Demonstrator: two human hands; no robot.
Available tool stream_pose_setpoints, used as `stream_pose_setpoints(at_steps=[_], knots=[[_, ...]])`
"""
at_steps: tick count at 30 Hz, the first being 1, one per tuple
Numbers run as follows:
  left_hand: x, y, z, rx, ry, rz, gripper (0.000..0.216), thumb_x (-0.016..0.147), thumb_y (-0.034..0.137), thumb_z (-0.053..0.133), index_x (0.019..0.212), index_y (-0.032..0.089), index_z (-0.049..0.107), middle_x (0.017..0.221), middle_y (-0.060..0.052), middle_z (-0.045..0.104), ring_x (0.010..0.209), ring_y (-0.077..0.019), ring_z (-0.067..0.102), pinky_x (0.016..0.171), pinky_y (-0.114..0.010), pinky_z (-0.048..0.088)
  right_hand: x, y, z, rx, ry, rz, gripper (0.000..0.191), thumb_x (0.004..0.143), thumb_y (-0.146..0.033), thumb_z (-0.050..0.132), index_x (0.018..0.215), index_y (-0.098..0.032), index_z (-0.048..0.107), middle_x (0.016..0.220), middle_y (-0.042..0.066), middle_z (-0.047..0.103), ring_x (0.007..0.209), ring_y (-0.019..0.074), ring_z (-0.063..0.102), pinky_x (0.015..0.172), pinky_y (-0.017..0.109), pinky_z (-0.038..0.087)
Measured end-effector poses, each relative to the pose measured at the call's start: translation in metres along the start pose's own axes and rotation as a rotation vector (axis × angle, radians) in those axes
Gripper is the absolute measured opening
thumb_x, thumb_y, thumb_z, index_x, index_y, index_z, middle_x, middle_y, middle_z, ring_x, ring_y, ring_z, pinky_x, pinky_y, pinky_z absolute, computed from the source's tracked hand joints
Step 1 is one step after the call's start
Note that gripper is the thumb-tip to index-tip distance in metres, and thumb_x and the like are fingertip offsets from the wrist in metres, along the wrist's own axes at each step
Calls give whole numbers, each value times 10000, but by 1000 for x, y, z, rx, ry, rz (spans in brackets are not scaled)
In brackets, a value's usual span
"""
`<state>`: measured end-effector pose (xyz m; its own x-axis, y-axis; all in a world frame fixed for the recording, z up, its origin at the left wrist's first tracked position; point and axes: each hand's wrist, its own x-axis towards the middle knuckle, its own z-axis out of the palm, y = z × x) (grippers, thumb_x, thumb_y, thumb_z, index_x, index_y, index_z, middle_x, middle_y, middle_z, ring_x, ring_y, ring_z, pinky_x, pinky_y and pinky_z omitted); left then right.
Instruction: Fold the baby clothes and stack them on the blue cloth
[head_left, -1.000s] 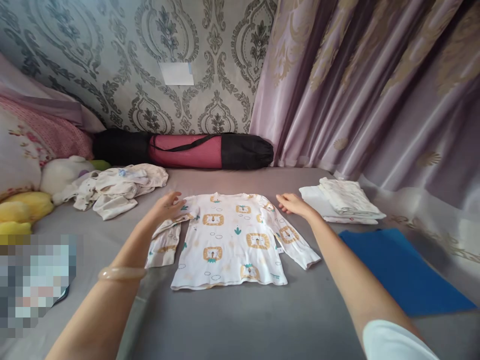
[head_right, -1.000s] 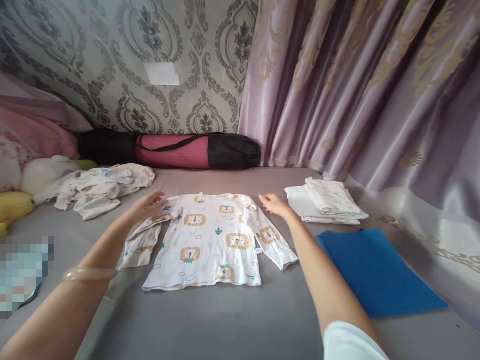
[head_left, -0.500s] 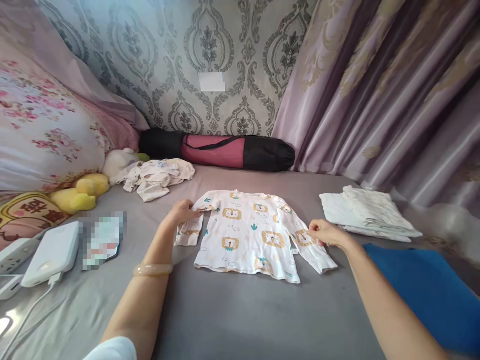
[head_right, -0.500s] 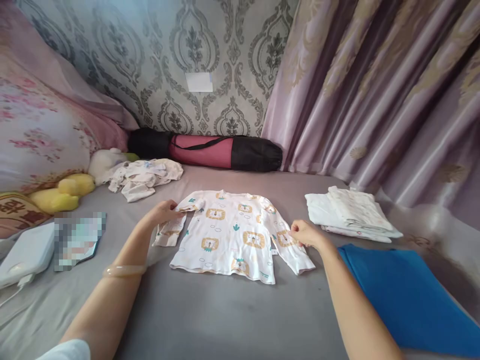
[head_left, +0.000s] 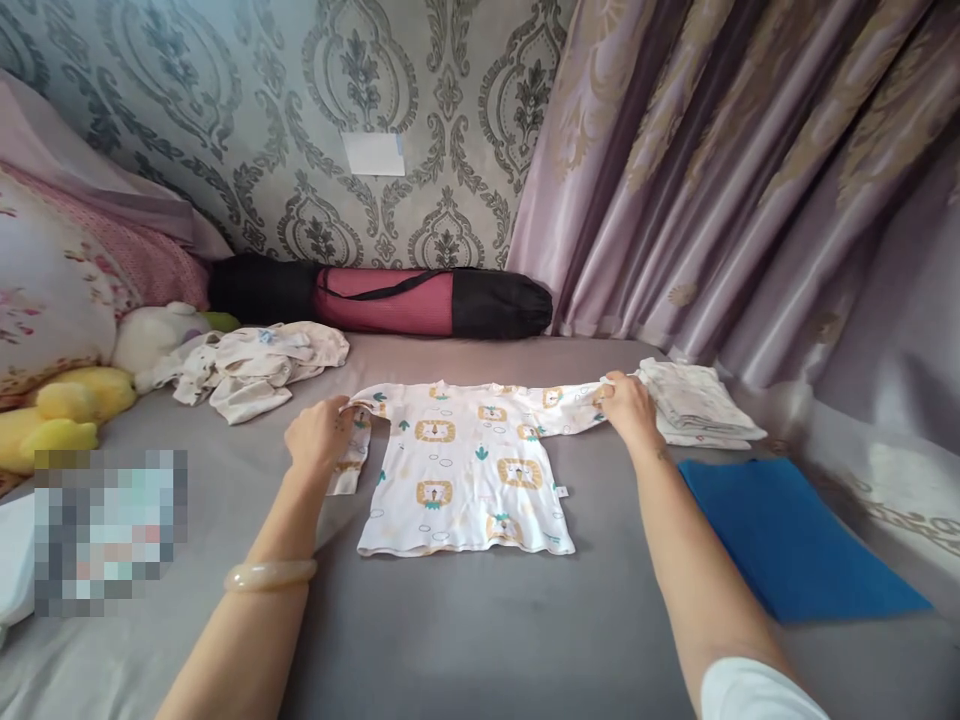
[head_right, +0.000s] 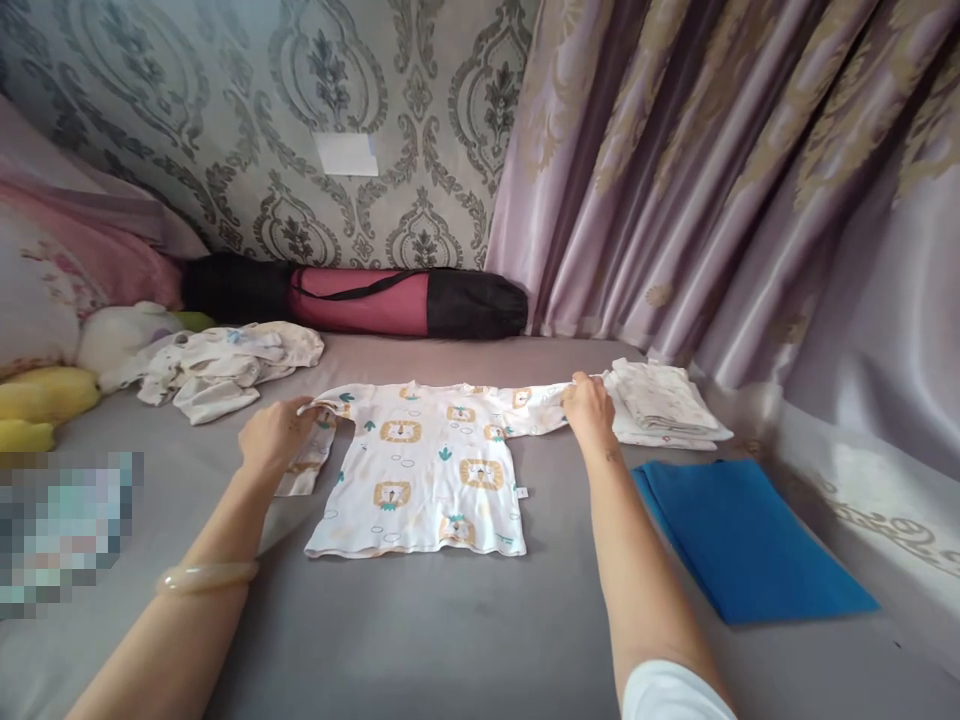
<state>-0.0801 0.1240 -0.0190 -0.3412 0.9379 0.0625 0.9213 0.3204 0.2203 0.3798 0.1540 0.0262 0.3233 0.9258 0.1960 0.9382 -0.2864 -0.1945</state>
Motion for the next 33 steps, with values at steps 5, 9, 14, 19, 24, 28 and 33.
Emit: stream_pose_setpoints(at_steps=[5,9,14,19,24,28,33], knots=[[-3,5,1,-60,87,153,489,920,348,320,1334,193,531,1166,-155,660,1058,-328,607,813,-379,467,-26,-20,14,-29,-28,-56,458,937,-214,400,1382,-130,464,1415,231,410,1068,304,610,863,378,471],[-1,5,5,-67,225,310,506,898,241,335,1374,129,463,1257,-169,586,1185,-294,512,979,-373,405,-42,-34,23,47,-62,-238,408,934,-179,396,1321,-145,522,1333,159,531,1180,267,540,953,318,426],[-1,0,15,54,208,241,605,828,196,438,1427,113,422,1339,-238,484,1329,-413,334,1071,-538,273,-64,-40,33,155,-177,-358,383,938,-199,423,1297,-142,540,1321,132,568,1201,249,527,986,304,392],[-4,-6,15,92,-4,96,562,830,213,456,1391,183,485,1419,-241,408,1379,-448,263,1066,-589,240,-83,-28,32,162,-242,-373,303,933,-220,447,1186,-140,594,1187,129,641,1082,239,590,882,289,408],[-5,-5,-8,38,-64,26,487,859,330,464,1303,142,530,1286,-233,548,1203,-393,508,920,-482,437,-106,-12,24,121,-356,-294,240,940,-302,428,811,-203,606,784,53,677,745,190,622,641,256,362],[-9,6,-18,-140,-342,59,361,823,475,509,785,155,672,837,-129,715,847,-295,684,721,-333,514,-130,-7,18,92,-455,-196,342,917,-431,460,658,-215,519,657,41,633,642,178,582,555,249,298],[-26,30,-18,-260,-743,33,467,728,567,607,502,159,569,609,-105,683,555,-199,649,556,-277,523,-158,-12,8,95,-485,-140,340,884,-467,504,654,-217,504,690,32,646,659,171,574,548,244,273]])
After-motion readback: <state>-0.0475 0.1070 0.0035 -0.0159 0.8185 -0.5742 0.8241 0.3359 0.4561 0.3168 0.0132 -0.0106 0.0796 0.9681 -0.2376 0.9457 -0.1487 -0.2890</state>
